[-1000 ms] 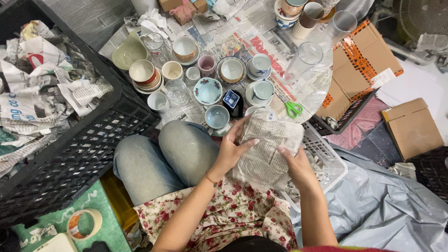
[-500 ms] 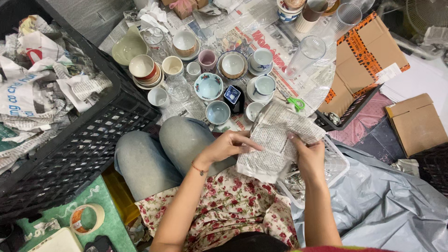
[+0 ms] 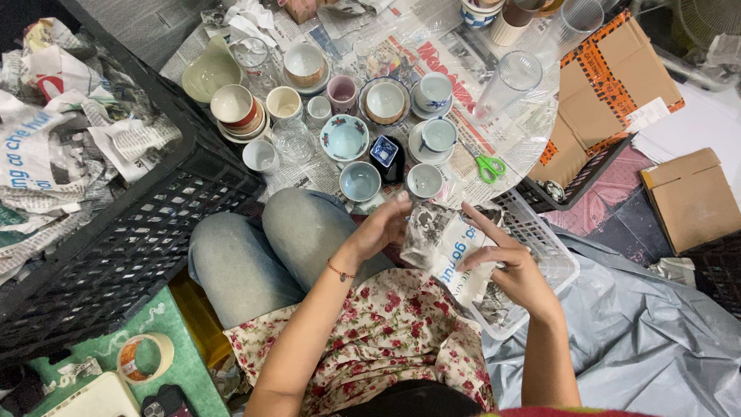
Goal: The person sits on the floor and wraps small ceramic cups and bowls with newspaper. They fold the paper around each item and place the wrapped pieces into a white basket. The workspace includes a table with many unwrapped ceramics and a black crate filled with newspaper.
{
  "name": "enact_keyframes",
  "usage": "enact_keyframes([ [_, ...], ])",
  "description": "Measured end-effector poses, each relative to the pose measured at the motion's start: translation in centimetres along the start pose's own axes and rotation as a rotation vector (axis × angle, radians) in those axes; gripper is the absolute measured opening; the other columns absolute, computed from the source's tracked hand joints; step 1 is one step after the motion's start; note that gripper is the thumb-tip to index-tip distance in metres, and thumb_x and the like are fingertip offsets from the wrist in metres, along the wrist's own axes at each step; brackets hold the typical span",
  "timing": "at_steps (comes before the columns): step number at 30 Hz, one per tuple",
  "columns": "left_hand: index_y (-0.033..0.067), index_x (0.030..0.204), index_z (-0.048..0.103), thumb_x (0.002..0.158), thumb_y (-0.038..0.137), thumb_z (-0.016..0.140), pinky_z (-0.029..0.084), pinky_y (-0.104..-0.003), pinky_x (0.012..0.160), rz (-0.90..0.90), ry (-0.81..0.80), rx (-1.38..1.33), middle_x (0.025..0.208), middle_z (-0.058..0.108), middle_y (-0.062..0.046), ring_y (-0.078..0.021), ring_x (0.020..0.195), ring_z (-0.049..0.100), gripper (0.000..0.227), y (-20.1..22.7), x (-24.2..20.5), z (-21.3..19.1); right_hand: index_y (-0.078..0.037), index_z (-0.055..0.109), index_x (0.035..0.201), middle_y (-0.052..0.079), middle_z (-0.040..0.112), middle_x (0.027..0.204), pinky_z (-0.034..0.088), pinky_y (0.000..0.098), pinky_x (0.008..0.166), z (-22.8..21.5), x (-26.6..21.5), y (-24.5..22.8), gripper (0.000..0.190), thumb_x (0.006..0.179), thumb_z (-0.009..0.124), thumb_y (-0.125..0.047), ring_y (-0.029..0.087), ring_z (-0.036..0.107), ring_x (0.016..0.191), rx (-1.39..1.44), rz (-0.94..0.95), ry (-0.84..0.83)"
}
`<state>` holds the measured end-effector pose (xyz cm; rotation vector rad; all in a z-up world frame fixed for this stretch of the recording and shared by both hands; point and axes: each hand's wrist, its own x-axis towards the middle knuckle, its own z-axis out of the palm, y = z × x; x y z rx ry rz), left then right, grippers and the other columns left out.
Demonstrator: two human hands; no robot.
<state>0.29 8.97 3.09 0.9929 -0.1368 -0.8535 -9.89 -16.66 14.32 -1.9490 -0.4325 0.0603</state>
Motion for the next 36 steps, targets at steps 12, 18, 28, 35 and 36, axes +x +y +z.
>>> enact_keyframes([
  [12,-0.0006,0.125,0.066,0.096,0.022,0.074,0.052,-0.027,0.095,0.194,-0.221,0.451,0.117,0.072,-0.003,-0.0072,0.104,0.062,0.038,3.3,-1.8,0.8,-0.008,0.071,0.106,0.019,0.054,0.157,0.035,0.0453,0.123,-1.8,-0.8,0.3,0.038,0.083,0.044,0.006,0.032,0.050,0.149,0.337,0.057,0.085],
  [18,0.0008,0.120,0.069,0.101,0.024,0.070,0.053,-0.029,0.088,0.286,-0.069,0.845,0.104,0.075,-0.010,-0.0132,0.090,0.066,0.030,2.9,-1.6,3.3,-0.009,0.053,0.140,0.018,0.063,0.140,0.043,0.0406,0.111,0.9,1.2,-1.0,0.060,0.083,0.071,-0.015,0.029,0.058,0.133,0.088,0.289,0.217],
  [28,0.0076,0.134,0.046,0.105,0.023,0.064,0.057,-0.034,0.093,0.656,0.273,0.792,0.119,0.068,-0.010,-0.0204,0.112,0.069,0.038,0.7,-1.1,4.6,-0.002,0.069,0.113,0.009,0.074,0.106,0.056,0.0272,0.081,2.8,1.0,1.9,0.020,0.094,0.074,-0.006,0.010,0.066,0.094,0.046,0.405,0.262],
  [35,0.0133,0.147,0.061,0.101,0.023,0.067,0.040,-0.038,0.123,0.348,-0.291,0.603,0.151,0.062,-0.004,-0.0200,0.139,0.057,0.047,3.9,-2.2,3.7,-0.004,0.052,0.127,0.006,0.070,0.107,0.057,0.0242,0.081,1.3,-0.1,2.1,0.043,0.088,0.071,-0.003,0.009,0.066,0.099,0.340,0.405,0.189],
  [36,0.0148,0.150,0.058,0.101,0.021,0.068,0.039,-0.038,0.124,0.341,-0.300,0.612,0.154,0.060,-0.004,-0.0192,0.141,0.056,0.050,4.4,-2.3,3.8,-0.006,0.051,0.129,0.005,0.071,0.107,0.055,0.0238,0.075,1.1,-0.2,2.0,0.044,0.089,0.070,-0.005,0.009,0.065,0.095,0.364,0.452,0.169],
])
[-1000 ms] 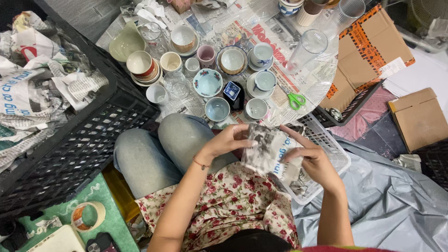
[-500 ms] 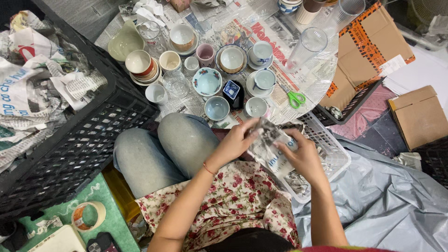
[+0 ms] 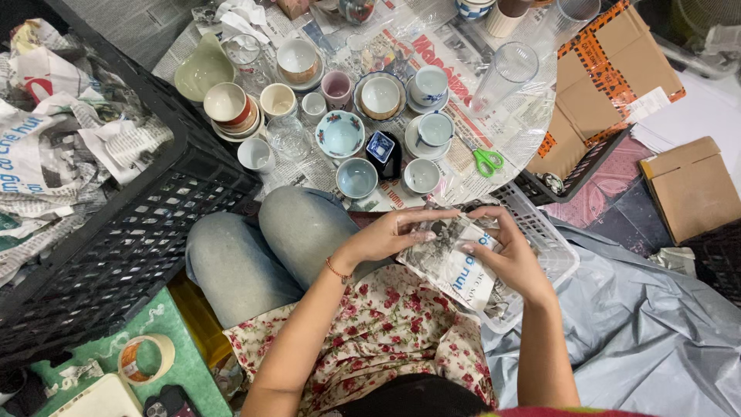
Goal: The person sits on the floor and wraps small ceramic cups and bowls with newspaper. They fold the paper around each item and place the wrapped pieces into a white basket. The workspace includes a table with many unwrapped ceramics and a black crate filled with newspaper.
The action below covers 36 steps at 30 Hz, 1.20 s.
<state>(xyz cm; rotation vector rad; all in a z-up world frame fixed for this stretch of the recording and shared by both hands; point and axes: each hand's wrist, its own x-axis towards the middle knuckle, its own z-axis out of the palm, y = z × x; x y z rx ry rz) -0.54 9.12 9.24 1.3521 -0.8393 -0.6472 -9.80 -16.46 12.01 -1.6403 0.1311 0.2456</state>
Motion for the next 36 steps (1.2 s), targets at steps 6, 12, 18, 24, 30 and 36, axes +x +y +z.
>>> enact_keyframes([
  [6,0.0174,0.158,0.042,0.094,0.018,0.075,0.034,-0.036,0.126,0.020,-0.124,0.077,0.165,0.043,-0.005,-0.0196,0.150,0.044,0.073,-0.3,1.9,0.1,-0.003,0.067,0.120,-0.001,0.072,0.104,0.051,0.0212,0.072,-4.2,-0.4,1.6,0.031,0.091,0.073,-0.014,0.002,0.061,0.088,-0.241,0.061,-0.033],
  [12,0.0171,0.165,0.020,0.082,0.011,0.080,0.033,-0.038,0.125,0.088,-0.274,0.162,0.174,0.021,-0.013,-0.0294,0.157,0.031,0.102,-5.2,8.0,3.7,-0.005,0.077,0.105,-0.005,0.068,0.079,0.041,0.0229,0.054,-10.9,-1.8,8.3,0.020,0.091,0.075,-0.019,0.002,0.053,0.065,-0.173,0.305,0.125],
  [18,0.0243,0.163,-0.002,0.083,0.013,0.083,0.038,-0.039,0.116,-0.283,-0.332,0.421,0.164,-0.002,-0.033,-0.0395,0.148,0.028,0.117,-10.4,11.7,8.4,-0.007,0.074,0.104,-0.005,0.056,0.075,0.037,0.0260,0.053,-16.2,-3.0,21.0,0.019,0.100,0.071,-0.025,0.006,0.045,0.061,-0.059,0.363,0.397],
  [24,0.0180,0.162,0.009,0.086,0.004,0.068,0.041,-0.042,0.113,-0.227,-0.278,0.473,0.161,0.025,-0.033,-0.0418,0.139,0.046,0.097,-17.6,12.3,10.3,-0.011,0.048,0.126,0.008,0.059,0.101,0.058,0.0375,0.060,-15.2,-3.2,30.4,0.028,0.100,0.057,-0.015,0.018,0.062,0.074,0.285,0.459,0.937],
  [30,0.0215,0.167,0.022,0.087,-0.003,0.048,0.051,-0.044,0.103,-0.621,-0.321,0.503,0.139,0.060,-0.028,-0.0402,0.119,0.065,0.088,-21.4,11.3,10.0,-0.015,0.025,0.137,0.018,0.056,0.105,0.060,0.0403,0.058,-10.3,-1.6,33.2,0.049,0.097,0.049,0.002,0.023,0.063,0.070,0.499,0.279,1.167],
  [36,0.0197,0.162,0.021,0.078,-0.009,0.055,0.046,-0.044,0.107,-0.426,-0.234,0.591,0.152,0.045,-0.025,-0.0407,0.132,0.051,0.095,-24.8,10.2,10.1,-0.008,0.050,0.134,0.018,0.062,0.090,0.055,0.0362,0.050,-9.0,0.2,33.9,0.037,0.100,0.042,0.004,0.022,0.064,0.059,0.294,0.398,1.082],
])
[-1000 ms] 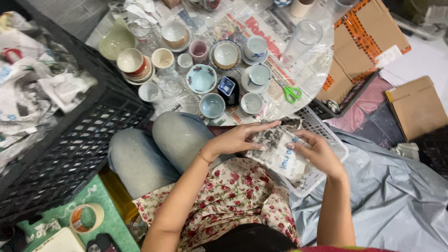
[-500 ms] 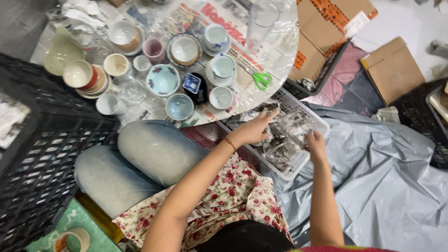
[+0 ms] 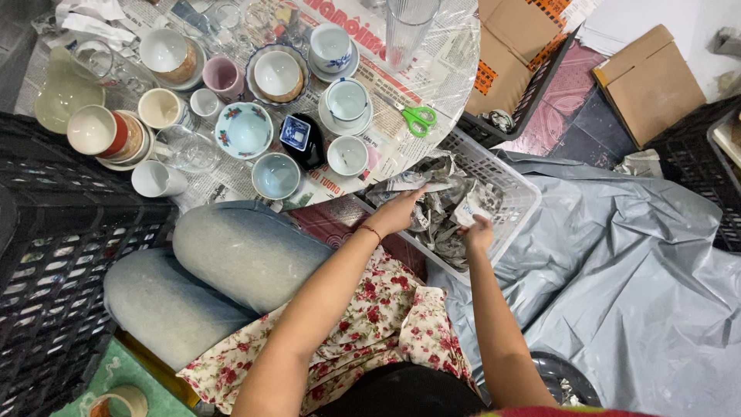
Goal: The person sits on the floor and wraps small ceramic cups and bowls with newspaper. They fold the paper around each item and place the wrapped pieces into a white basket. The workspace includes a table with many unwrapped ceramics and a black crate filled with newspaper.
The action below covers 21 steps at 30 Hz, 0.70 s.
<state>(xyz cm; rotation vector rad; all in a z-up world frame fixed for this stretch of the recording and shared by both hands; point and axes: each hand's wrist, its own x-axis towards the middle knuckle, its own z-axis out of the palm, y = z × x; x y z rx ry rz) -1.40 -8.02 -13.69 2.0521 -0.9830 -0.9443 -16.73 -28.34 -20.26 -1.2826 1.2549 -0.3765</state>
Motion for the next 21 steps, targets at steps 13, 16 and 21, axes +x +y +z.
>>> enact_keyframes([
  [13,0.0172,0.161,0.024,0.083,-0.006,0.057,0.053,-0.050,0.098,-0.107,-0.038,0.227,0.148,0.048,-0.025,-0.0444,0.121,0.060,0.089,0.0,-0.3,1.0,-0.016,0.018,0.159,0.018,0.071,0.101,0.050,0.0328,0.051,-2.8,2.4,-1.5,0.070,0.099,0.054,-0.019,0.022,0.071,0.068,-0.269,0.137,-0.267],
  [16,0.0136,0.160,0.024,0.082,-0.003,0.060,0.053,-0.051,0.096,-0.095,-0.024,0.266,0.148,0.047,-0.027,-0.0436,0.120,0.062,0.088,-0.3,-0.4,1.2,-0.011,0.033,0.150,0.017,0.068,0.106,0.053,0.0316,0.056,-2.3,1.8,-0.4,0.066,0.093,0.066,-0.016,0.021,0.071,0.071,-0.584,-0.157,-0.398],
  [21,0.0113,0.161,0.021,0.084,-0.003,0.059,0.051,-0.052,0.098,-0.106,-0.046,0.288,0.151,0.043,-0.027,-0.0426,0.124,0.059,0.087,-0.9,0.3,1.8,-0.009,0.059,0.137,0.010,0.071,0.093,0.052,0.0277,0.061,-0.4,0.8,0.6,0.047,0.091,0.072,-0.013,0.016,0.067,0.072,-0.682,-0.288,-0.462],
])
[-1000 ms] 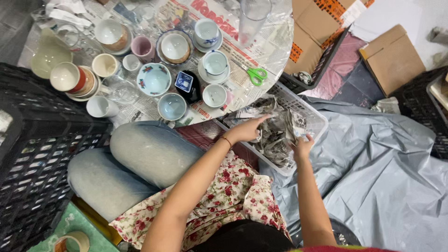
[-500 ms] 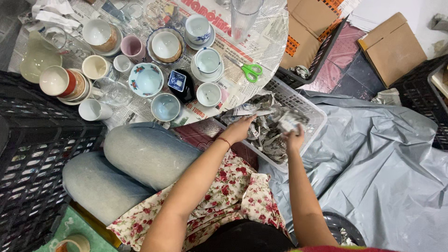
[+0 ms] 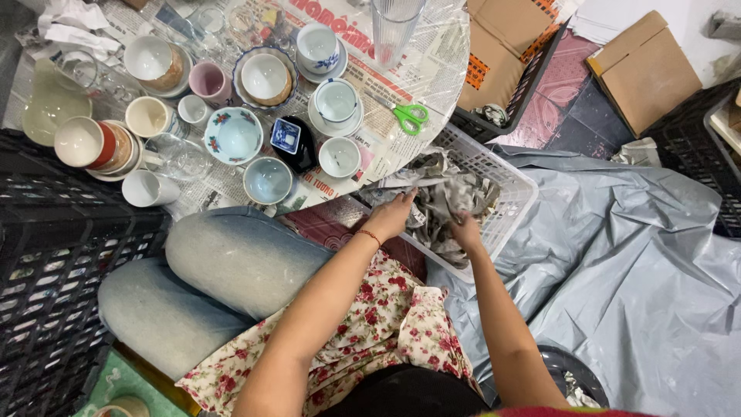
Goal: The person sits on the floor and wraps small ceramic cups and bowls with newspaper. They fold the paper around each item and place the wrapped pieces into a white basket. The workspace includes a table with many unwrapped ceramics and a black crate filled with newspaper.
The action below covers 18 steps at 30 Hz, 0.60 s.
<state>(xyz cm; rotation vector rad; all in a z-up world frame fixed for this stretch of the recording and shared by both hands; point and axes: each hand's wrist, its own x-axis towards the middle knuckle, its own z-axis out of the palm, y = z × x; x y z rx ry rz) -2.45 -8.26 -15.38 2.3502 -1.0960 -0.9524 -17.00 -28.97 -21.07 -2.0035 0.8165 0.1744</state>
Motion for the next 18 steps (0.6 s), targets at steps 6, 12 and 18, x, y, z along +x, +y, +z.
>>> enact_keyframes([
  [6,0.0039,0.156,0.022,0.087,0.012,0.070,0.050,-0.049,0.101,0.093,0.145,-0.183,0.145,0.048,-0.026,-0.0429,0.126,0.055,0.085,0.4,0.9,1.4,-0.002,0.060,0.130,0.002,0.063,0.081,0.041,0.0248,0.047,0.3,0.1,-2.1,0.035,0.096,0.059,0.002,0.011,0.058,0.064,0.827,0.070,-0.193],
  [12,-0.0019,0.155,0.022,0.087,0.026,0.079,0.054,-0.049,0.092,-0.104,0.083,-0.236,0.122,0.061,-0.031,-0.0426,0.108,0.064,0.093,3.7,3.5,1.7,-0.009,0.047,0.134,0.005,0.069,0.102,0.042,0.0254,0.038,-2.2,-1.6,-4.8,0.036,0.098,0.048,-0.007,0.017,0.067,0.064,1.069,0.149,-0.251],
  [18,-0.0007,0.155,0.034,0.097,0.011,0.059,0.059,-0.050,0.080,-0.264,0.279,-0.344,0.104,0.071,-0.030,-0.0433,0.092,0.071,0.064,2.9,3.1,1.2,-0.001,0.049,0.140,0.026,0.066,0.110,0.053,0.0362,0.044,-5.2,-1.4,-3.4,0.040,0.106,0.043,-0.021,0.024,0.069,0.062,0.684,0.153,0.199],
])
